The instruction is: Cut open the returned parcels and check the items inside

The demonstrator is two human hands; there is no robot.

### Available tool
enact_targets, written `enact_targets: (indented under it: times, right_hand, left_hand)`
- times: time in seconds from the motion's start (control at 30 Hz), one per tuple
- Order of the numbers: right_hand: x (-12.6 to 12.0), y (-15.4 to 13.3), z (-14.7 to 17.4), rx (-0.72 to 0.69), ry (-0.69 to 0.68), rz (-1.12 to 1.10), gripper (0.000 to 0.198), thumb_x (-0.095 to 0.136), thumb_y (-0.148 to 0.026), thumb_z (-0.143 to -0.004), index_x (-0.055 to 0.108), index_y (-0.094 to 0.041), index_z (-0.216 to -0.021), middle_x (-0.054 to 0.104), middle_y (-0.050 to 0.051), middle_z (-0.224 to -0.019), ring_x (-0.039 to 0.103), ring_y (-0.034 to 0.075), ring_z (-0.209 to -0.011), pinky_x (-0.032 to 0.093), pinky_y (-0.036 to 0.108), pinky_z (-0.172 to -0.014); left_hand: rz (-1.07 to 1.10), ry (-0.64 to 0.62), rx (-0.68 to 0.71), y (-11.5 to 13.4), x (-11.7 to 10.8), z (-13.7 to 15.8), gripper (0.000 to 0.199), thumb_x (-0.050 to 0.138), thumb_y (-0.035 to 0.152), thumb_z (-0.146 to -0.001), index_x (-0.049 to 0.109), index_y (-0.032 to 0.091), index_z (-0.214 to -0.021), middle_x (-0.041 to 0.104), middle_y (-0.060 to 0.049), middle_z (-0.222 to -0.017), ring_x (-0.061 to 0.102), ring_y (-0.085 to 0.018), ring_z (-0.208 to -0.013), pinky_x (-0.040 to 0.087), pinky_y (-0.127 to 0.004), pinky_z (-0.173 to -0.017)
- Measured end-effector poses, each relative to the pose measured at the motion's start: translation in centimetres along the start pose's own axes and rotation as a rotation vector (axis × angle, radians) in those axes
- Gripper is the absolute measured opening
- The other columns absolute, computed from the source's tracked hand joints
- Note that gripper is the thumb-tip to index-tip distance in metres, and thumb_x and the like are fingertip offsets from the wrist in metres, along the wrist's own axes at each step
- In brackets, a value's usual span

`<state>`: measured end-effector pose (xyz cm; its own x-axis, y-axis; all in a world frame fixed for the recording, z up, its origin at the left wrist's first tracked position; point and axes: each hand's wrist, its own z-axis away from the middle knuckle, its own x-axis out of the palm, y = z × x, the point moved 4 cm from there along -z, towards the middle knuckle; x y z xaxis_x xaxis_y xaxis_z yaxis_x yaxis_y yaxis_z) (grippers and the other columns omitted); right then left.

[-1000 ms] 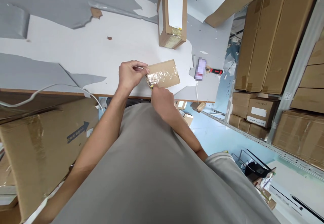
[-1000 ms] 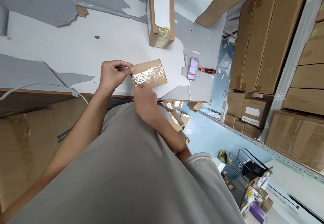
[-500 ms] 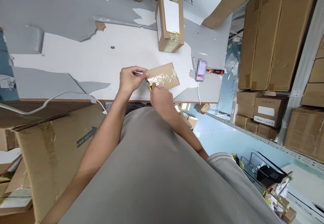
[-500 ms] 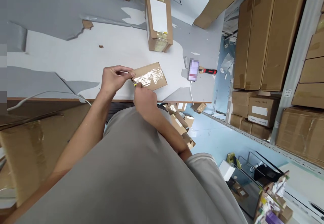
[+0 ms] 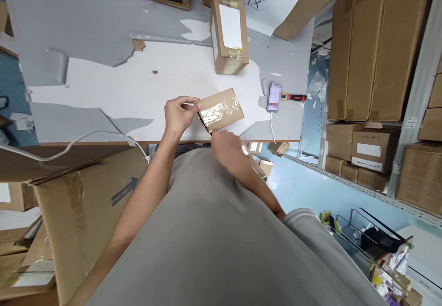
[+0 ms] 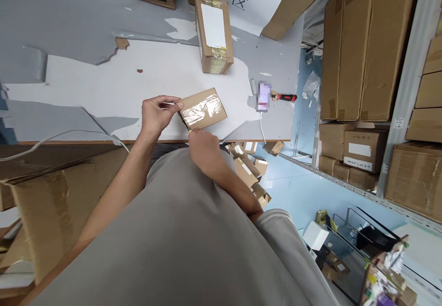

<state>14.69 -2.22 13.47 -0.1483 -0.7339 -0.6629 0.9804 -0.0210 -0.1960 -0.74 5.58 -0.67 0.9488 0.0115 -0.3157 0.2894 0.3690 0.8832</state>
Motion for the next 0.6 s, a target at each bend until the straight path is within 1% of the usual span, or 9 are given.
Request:
enact_targets:
  times: [0.07,0.13,0.2,0.23,0.3,0.37,0.4,0.5,0.6]
  right_hand:
    - [-0.7,2.4,0.0,0.097,0.102,-0.037,0.038,0.047,-0.026,-0.125,0.072,-0.017,-0.153,0.088,0.022,-0.129,0.086,0.038,-0.122,0.066,0.044,-0.102]
    - [-1.4,5.6,-0.7,0.205,0.308,-0.143,0.045,0.040,-0.032,-0.128,0.063,-0.019,-0.164,0.087,0.020,-0.135,0.085,0.037,-0.123,0.065,0.045,-0.104]
    - [-1.3,8.9,-2.0,0.270,0.490,-0.286,0.046,0.035,-0.033,-0.128,0.059,-0.018,-0.165,0.084,0.021,-0.143,0.085,0.036,-0.124,0.063,0.044,-0.106]
    - [-0.9,10.3,-2.9,0.266,0.515,-0.368,0.045,0.035,-0.035,-0.129,0.061,-0.018,-0.161,0.085,0.020,-0.139,0.086,0.034,-0.120,0.063,0.043,-0.106]
    - [0.3,12.2,-4.6,0.225,0.513,-0.532,0.043,0.035,-0.041,-0.129,0.062,-0.020,-0.155,0.088,0.015,-0.125,0.089,0.030,-0.104,0.065,0.040,-0.102]
    - [1.4,12.7,-5.7,0.185,0.501,-0.644,0.042,0.036,-0.047,-0.130,0.062,-0.023,-0.152,0.088,0.011,-0.117,0.089,0.027,-0.092,0.066,0.039,-0.099]
    - [1.9,12.5,-5.9,0.173,0.501,-0.673,0.042,0.037,-0.049,-0.130,0.062,-0.024,-0.152,0.088,0.010,-0.116,0.089,0.026,-0.091,0.066,0.039,-0.099]
    - [3.1,10.4,-6.1,0.139,0.474,-0.685,0.041,0.043,-0.053,-0.129,0.062,-0.026,-0.153,0.089,0.009,-0.118,0.089,0.028,-0.102,0.067,0.044,-0.104]
    - [4.2,7.8,-6.1,0.095,0.399,-0.656,0.039,0.046,-0.049,-0.128,0.061,-0.027,-0.156,0.089,0.008,-0.121,0.089,0.030,-0.106,0.067,0.045,-0.107]
  left_hand:
    - [0.005,0.001,0.002,0.0,-0.3,0.0,0.022,0.089,0.027,-0.086,0.093,0.020,-0.107,0.090,-0.008,-0.114,0.077,-0.023,-0.089,0.064,-0.034,-0.087]
    - [0.004,-0.004,0.006,-0.1,-0.4,0.0,0.021,0.090,0.027,-0.086,0.093,0.021,-0.105,0.090,-0.008,-0.115,0.077,-0.023,-0.089,0.064,-0.035,-0.087]
    - [-0.002,-0.006,0.016,-0.1,-0.4,0.0,0.021,0.090,0.028,-0.086,0.092,0.021,-0.105,0.090,-0.008,-0.116,0.078,-0.023,-0.089,0.064,-0.035,-0.087]
    - [-0.005,-0.005,0.021,-0.1,-0.4,0.1,0.021,0.090,0.029,-0.086,0.091,0.021,-0.106,0.089,-0.008,-0.117,0.078,-0.023,-0.089,0.064,-0.035,-0.086]
    - [-0.006,0.004,0.025,-0.2,-0.2,0.3,0.024,0.088,0.030,-0.087,0.090,0.021,-0.109,0.089,-0.008,-0.120,0.078,-0.022,-0.087,0.064,-0.034,-0.085]
    - [-0.003,0.034,0.023,-0.4,-0.2,0.8,0.026,0.084,0.031,-0.090,0.089,0.021,-0.114,0.088,-0.009,-0.124,0.077,-0.021,-0.086,0.064,-0.034,-0.083]
    - [-0.004,0.059,0.026,-0.7,-0.5,1.2,0.027,0.082,0.031,-0.092,0.088,0.021,-0.116,0.087,-0.010,-0.127,0.077,-0.021,-0.087,0.064,-0.034,-0.083]
    - [-0.050,0.165,0.056,-1.6,-2.1,2.2,0.027,0.077,0.033,-0.098,0.086,0.022,-0.121,0.086,-0.010,-0.130,0.076,-0.021,-0.090,0.065,-0.036,-0.088]
    - [-0.131,0.248,0.091,-2.5,-4.6,2.9,0.029,0.073,0.036,-0.102,0.085,0.022,-0.125,0.087,-0.010,-0.129,0.075,-0.023,-0.093,0.067,-0.042,-0.093]
